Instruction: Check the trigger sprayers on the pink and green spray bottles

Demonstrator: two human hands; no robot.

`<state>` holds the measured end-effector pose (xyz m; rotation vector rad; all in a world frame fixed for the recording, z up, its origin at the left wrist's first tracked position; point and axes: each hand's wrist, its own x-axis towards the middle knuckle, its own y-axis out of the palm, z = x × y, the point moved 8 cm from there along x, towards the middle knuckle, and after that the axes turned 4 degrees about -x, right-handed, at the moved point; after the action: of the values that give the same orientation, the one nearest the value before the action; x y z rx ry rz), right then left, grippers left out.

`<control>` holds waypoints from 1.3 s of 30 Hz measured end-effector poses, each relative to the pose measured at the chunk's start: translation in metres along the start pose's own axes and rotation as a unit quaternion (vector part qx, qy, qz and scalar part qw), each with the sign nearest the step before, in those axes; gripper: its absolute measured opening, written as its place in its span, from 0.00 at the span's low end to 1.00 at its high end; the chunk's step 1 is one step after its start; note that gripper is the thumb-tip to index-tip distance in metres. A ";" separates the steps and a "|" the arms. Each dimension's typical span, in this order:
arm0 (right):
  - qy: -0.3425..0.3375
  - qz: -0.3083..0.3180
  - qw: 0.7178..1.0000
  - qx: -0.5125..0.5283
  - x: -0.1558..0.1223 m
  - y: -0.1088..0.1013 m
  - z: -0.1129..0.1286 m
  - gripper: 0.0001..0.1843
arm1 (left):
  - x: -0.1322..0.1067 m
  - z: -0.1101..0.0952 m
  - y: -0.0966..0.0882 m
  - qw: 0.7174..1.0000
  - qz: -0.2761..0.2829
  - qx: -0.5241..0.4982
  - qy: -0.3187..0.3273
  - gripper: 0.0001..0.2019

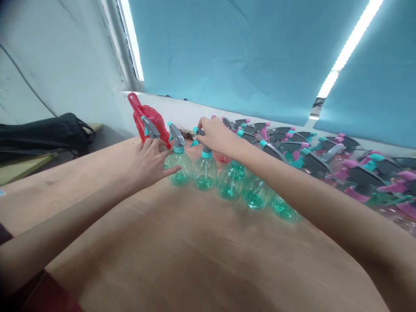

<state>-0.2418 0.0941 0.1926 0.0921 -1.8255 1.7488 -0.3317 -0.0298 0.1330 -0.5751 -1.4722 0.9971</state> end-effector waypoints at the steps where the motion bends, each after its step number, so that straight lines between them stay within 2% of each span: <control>1: -0.001 0.002 1.000 -0.002 0.000 0.001 0.000 0.18 | 0.002 0.000 0.001 1.000 0.001 0.002 -0.001 0.22; 8: -0.003 0.016 1.000 -0.003 0.000 0.000 -0.002 0.20 | 0.008 -0.001 0.006 0.999 0.001 0.032 -0.001 0.21; 13: -0.016 0.015 1.000 0.010 -0.001 -0.002 0.002 0.18 | 0.004 -0.005 0.003 0.999 -0.011 0.046 0.005 0.21; 16: -0.027 0.012 0.999 0.022 -0.003 -0.005 0.008 0.18 | -0.009 -0.009 -0.008 0.998 -0.029 0.049 0.009 0.23; 20: -0.032 0.008 0.999 0.043 -0.021 -0.014 0.021 0.17 | -0.040 -0.022 -0.025 0.997 -0.077 0.008 0.005 0.20; 23: -0.033 0.004 0.998 0.061 -0.051 -0.026 0.032 0.17 | -0.070 -0.046 -0.017 0.990 -0.037 -0.135 0.024 0.23; 25: -0.050 0.000 0.995 0.088 -0.077 -0.037 0.041 0.17 | -0.089 -0.063 -0.005 0.972 0.018 -0.233 -0.006 0.32; 28: -0.069 -0.004 0.990 0.123 -0.119 -0.055 0.049 0.15 | -0.111 -0.102 0.004 0.947 0.084 -0.310 -0.001 0.42; 30: -0.065 -0.005 0.990 0.125 -0.146 -0.066 0.049 0.14 | -0.118 -0.130 0.001 0.929 0.093 -0.359 0.018 0.41; 32: -0.031 0.006 0.989 0.144 -0.170 -0.075 0.040 0.15 | -0.122 -0.157 -0.003 0.901 0.102 -0.420 0.034 0.38; 35: 0.011 0.016 0.978 0.210 -0.205 -0.087 0.018 0.17 | -0.120 -0.189 -0.003 0.880 0.125 -0.458 0.030 0.37; 37: 0.038 0.031 0.961 0.271 -0.228 -0.091 -0.003 0.17 | -0.117 -0.212 0.001 0.865 0.150 -0.478 0.038 0.37; 39: 0.051 0.063 0.933 0.352 -0.249 -0.090 -0.024 0.19 | -0.112 -0.233 0.004 0.849 0.166 -0.499 0.052 0.36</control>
<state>0.0108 0.0179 0.1563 0.1670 -1.0730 2.3746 -0.0879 -0.0619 0.0520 -1.6479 -1.7674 0.3480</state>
